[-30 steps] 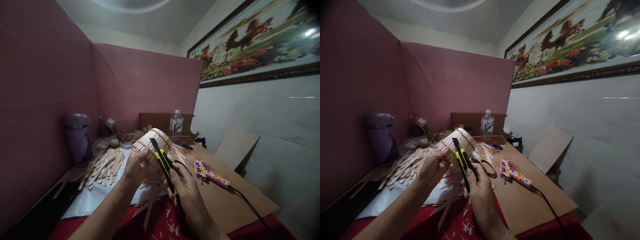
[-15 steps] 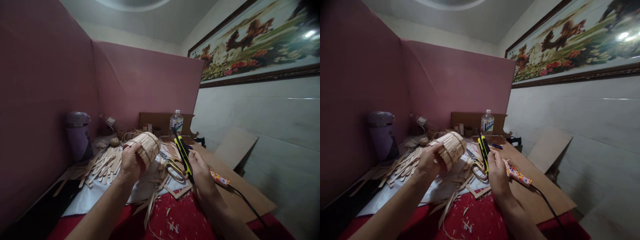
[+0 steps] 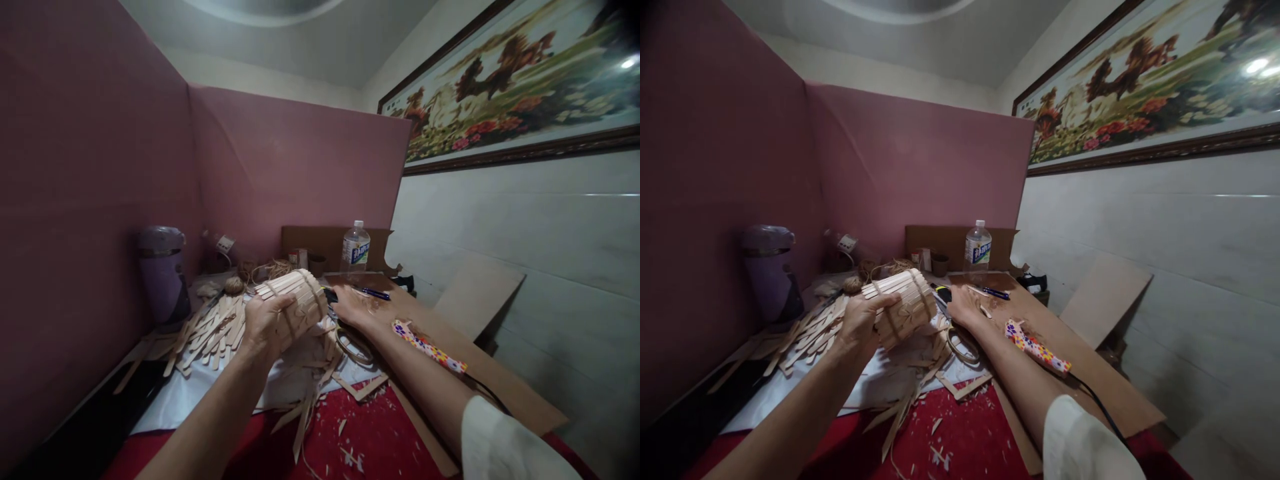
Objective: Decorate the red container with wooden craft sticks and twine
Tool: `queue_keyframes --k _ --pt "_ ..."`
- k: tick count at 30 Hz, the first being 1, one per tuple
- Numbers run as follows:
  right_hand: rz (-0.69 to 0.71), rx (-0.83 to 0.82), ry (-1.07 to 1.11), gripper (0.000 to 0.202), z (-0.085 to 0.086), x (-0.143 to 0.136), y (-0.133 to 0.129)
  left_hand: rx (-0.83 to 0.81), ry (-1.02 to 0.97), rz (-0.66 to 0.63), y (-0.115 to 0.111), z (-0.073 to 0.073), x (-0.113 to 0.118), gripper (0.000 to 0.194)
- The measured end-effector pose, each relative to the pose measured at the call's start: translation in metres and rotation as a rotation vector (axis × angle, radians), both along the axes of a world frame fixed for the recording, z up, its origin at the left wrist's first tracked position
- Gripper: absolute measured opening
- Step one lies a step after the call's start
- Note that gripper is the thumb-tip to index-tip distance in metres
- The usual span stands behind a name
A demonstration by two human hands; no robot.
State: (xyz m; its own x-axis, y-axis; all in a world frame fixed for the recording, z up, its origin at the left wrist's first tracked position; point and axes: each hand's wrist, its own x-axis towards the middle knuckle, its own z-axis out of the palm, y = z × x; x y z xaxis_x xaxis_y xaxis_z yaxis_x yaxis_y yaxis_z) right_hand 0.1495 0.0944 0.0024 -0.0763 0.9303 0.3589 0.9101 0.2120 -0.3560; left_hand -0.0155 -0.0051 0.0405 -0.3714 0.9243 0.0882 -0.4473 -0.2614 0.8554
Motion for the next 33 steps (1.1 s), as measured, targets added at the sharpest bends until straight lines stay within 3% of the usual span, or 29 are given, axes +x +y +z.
queue_keyframes --k 5,9,10,14,17,23,33 --pt "-0.024 0.120 0.011 0.016 0.005 -0.001 -0.004 0.017 0.042 -0.046 -0.004 0.003 0.004 0.027" --pt "-0.028 0.297 0.048 0.022 0.022 -0.006 -0.031 0.009 0.029 -0.049 -0.009 0.007 0.009 0.024" --pt "0.007 0.357 0.061 0.022 0.026 -0.009 -0.040 0.012 0.022 -0.064 -0.010 0.008 0.011 0.023" --pt "0.373 0.656 0.111 0.014 0.034 -0.025 -0.075 0.044 0.025 -0.112 -0.012 0.008 0.014 0.014" --pt "0.459 0.691 0.043 0.008 0.034 -0.030 -0.088 0.084 0.031 -0.108 -0.011 0.003 0.016 0.009" --pt "0.397 0.676 -0.015 0.009 0.033 -0.029 -0.087 0.216 0.061 -0.218 -0.009 -0.001 0.016 0.025" --pt "0.455 0.761 -0.240 0.010 0.035 -0.025 -0.086 0.231 0.131 -0.087 -0.003 -0.009 0.016 0.027"
